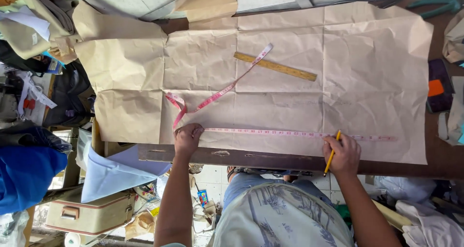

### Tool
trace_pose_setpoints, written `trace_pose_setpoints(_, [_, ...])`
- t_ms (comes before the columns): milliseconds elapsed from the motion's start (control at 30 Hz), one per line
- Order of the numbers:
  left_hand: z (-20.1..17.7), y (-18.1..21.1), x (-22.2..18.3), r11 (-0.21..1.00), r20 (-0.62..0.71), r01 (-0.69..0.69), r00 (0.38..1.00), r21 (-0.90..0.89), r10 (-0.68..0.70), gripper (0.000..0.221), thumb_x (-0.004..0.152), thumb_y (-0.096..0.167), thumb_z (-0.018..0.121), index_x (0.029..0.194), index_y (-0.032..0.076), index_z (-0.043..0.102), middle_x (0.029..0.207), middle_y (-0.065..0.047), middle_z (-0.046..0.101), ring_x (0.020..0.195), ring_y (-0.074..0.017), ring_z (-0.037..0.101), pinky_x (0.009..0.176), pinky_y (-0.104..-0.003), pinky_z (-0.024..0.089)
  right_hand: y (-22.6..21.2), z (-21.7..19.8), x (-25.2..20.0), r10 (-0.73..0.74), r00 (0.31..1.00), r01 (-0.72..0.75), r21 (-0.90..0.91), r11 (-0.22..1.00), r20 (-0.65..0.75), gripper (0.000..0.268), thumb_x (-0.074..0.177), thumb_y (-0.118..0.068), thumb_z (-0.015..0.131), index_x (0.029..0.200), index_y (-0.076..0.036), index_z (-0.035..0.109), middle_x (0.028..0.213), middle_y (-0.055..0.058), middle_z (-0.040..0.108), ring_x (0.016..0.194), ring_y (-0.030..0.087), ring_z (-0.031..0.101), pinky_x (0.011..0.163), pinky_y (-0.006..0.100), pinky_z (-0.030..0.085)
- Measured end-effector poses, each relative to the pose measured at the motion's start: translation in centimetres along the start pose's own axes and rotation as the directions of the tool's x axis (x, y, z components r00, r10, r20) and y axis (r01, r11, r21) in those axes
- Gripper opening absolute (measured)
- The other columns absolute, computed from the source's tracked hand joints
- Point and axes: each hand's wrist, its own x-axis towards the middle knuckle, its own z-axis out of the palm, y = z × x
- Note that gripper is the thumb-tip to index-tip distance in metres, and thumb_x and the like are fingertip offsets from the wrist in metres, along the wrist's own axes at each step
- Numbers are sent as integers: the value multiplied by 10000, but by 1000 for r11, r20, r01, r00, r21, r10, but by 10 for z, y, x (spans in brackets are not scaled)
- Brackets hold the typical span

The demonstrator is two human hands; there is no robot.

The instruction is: Drafting a garment pattern on brown paper by measuring with a tape measure, marking with a pencil, and cutting with scissors.

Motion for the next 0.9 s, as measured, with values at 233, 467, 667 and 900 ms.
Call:
trace_pose_setpoints(233, [-6,-49,8,990,49,126,990,55,-129,195,805,422,822,893,274,730,806,27,748,838,-265,734,1015,-450,477,-32,-5,7,138,990,-136,-110,984,8,79,956,-261,743,1021,-305,731,1079,-11,618,1026,291,673,900,434,513])
trace_pose_setpoints(467, [-8,-47,13,973,122,216,967,85,-225,316,774,413,842,965,240,660,895,-3,734,930,-284,728,1097,-499,411,-55,-4,9,284,958,-273,-196,942,31,139,958,-222,733,1095,-236,721,1128,51,619,1147,335,648,1027,493,464])
trace_pose_setpoints(667, [-12,-46,25,935,310,320,883,151,-352,314,801,429,818,984,255,632,994,-16,739,1023,-324,724,1141,-494,353,-81,-32,13,385,922,-365,-399,841,-34,200,1018,-246,719,1196,-158,744,1142,142,657,1184,387,630,1018,530,435])
trace_pose_setpoints(900, [-15,-47,34,918,405,367,824,147,-395,294,821,441,807,1001,276,644,1049,-5,743,1080,-343,714,1138,-540,331,-197,-29,3,585,810,-570,292,768,44,311,1040,-106,530,1319,-36,648,1241,262,637,1206,488,575,1059,540,433])
